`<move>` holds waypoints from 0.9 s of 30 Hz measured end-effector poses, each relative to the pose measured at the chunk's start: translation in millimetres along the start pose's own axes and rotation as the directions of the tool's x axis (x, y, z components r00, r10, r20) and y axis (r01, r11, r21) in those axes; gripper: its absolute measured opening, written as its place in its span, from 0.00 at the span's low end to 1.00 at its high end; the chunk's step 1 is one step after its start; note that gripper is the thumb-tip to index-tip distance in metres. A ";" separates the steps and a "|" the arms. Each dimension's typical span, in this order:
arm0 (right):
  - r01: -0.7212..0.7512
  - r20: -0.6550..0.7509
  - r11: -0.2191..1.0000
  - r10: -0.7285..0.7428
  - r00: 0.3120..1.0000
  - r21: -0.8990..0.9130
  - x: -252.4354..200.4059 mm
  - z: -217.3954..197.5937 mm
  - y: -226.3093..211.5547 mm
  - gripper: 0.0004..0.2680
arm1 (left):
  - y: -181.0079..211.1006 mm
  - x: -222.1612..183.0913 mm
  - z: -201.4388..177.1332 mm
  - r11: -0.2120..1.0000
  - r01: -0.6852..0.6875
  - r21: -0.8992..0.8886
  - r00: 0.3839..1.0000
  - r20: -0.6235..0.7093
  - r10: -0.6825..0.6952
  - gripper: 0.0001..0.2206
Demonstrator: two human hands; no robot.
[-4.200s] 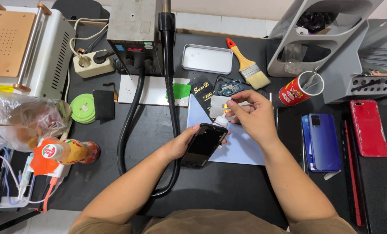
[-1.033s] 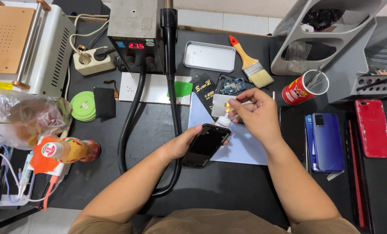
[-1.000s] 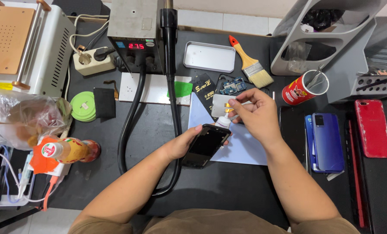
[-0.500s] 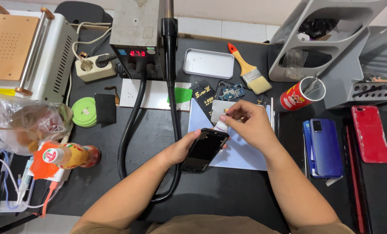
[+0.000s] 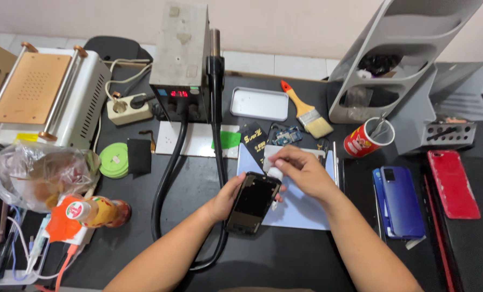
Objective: The person applies adhesive to the back of a smartphone chassis, then installs the battery and motherboard. They use a screwdriver to secure the motherboard and connect ribbon cables. The phone remains disassembled on the workbench at the end.
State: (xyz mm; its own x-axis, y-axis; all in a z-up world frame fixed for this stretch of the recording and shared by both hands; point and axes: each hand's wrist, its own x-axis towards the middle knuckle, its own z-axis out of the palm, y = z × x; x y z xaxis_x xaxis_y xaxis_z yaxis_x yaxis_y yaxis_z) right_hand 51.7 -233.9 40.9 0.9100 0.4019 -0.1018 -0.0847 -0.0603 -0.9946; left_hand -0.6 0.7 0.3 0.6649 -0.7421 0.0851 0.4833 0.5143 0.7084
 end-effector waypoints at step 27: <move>-0.132 0.094 0.987 0.123 0.988 0.097 -1.0 -9.4 -8.7 0.05 | 10.2 -2.2 9.1 0.999 0.036 -0.038 0.999 -0.025 -0.037 0.37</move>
State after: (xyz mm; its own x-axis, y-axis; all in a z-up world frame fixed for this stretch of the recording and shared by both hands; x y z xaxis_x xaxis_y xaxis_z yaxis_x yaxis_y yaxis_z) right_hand 55.3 -242.4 49.8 0.8507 0.4752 -0.2247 -0.2429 -0.0237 -0.9698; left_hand -2.3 3.6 13.7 0.6607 -0.7495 0.0411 0.5280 0.5030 0.6843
